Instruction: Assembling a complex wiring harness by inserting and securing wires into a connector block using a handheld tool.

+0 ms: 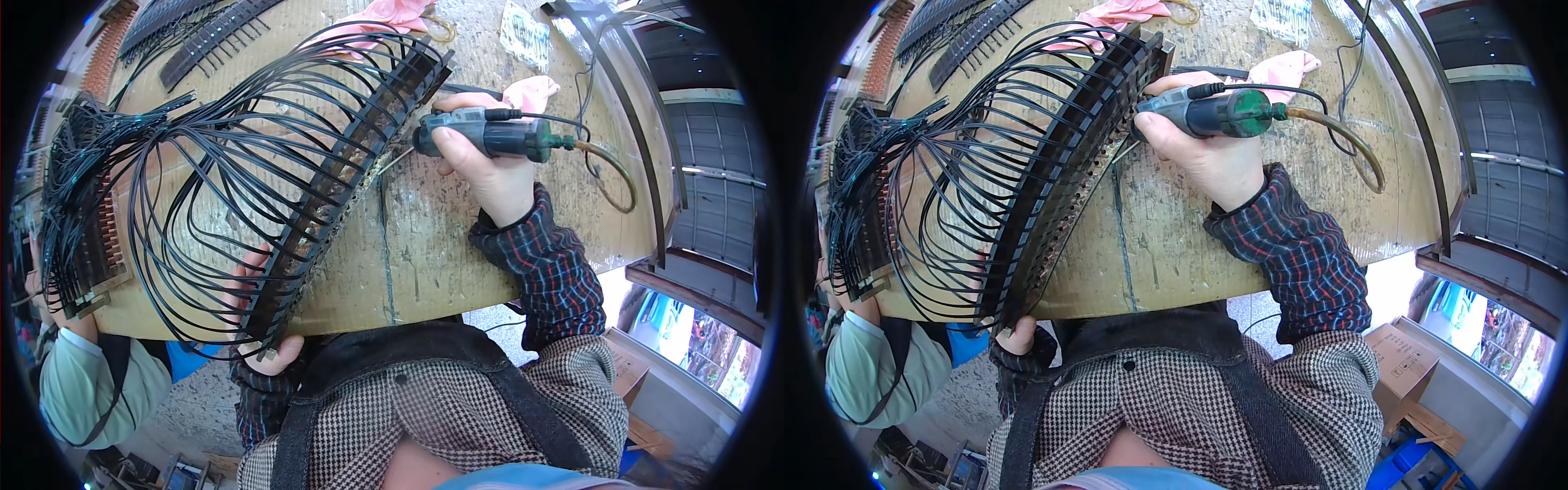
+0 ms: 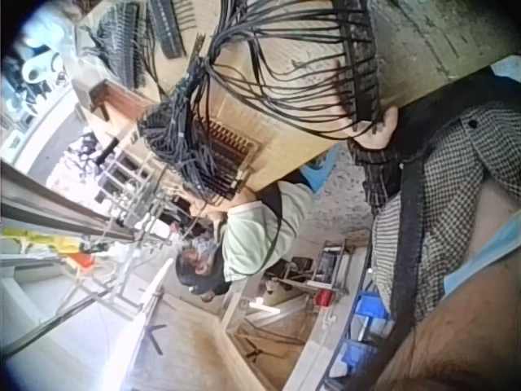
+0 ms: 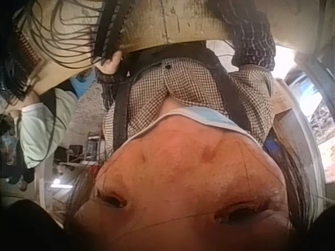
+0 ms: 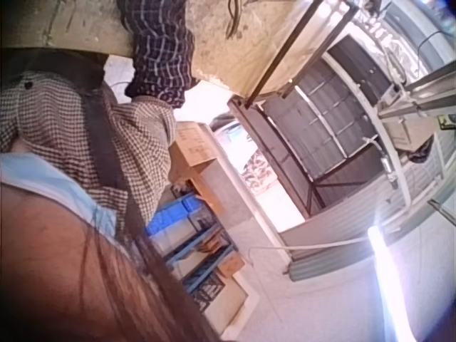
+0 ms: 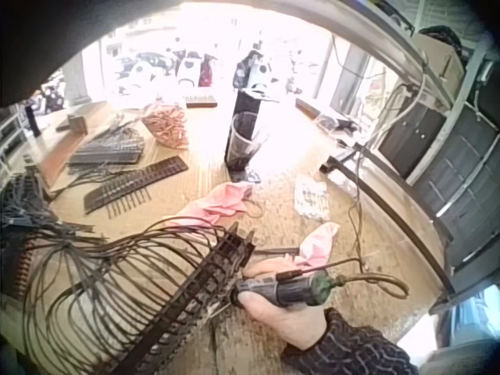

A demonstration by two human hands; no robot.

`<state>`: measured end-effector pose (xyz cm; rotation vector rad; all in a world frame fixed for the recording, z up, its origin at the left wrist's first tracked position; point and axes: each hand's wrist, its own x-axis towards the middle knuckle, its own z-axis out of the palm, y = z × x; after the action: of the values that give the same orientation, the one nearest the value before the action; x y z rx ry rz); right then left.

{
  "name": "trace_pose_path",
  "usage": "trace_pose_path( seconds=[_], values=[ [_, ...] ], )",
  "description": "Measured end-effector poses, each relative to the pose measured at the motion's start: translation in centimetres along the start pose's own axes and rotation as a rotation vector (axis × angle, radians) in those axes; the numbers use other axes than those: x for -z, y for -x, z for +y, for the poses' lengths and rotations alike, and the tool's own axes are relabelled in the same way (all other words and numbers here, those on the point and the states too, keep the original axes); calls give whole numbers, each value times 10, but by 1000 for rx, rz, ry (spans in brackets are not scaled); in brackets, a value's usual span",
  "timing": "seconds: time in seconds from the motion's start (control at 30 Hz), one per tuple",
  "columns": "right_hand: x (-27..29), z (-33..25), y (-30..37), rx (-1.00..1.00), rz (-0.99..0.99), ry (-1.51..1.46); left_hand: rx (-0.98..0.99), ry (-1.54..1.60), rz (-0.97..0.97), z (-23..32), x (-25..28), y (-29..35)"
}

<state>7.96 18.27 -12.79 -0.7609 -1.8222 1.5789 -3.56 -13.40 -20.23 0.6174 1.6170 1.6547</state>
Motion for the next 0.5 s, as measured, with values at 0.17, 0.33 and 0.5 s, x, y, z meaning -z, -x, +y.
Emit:
trace_pose_path(
  seconds=[0.17,0.33,0.5],
  values=[
    [0,-2,0,-5,-2,3,-29,0,3,-2,1,0],
    [1,3,0,21,-4,18,74,141,93,-4,-2,1],
    [2,-1,2,56,-4,49,-8,-14,0,3,-2,-1]
  ],
)
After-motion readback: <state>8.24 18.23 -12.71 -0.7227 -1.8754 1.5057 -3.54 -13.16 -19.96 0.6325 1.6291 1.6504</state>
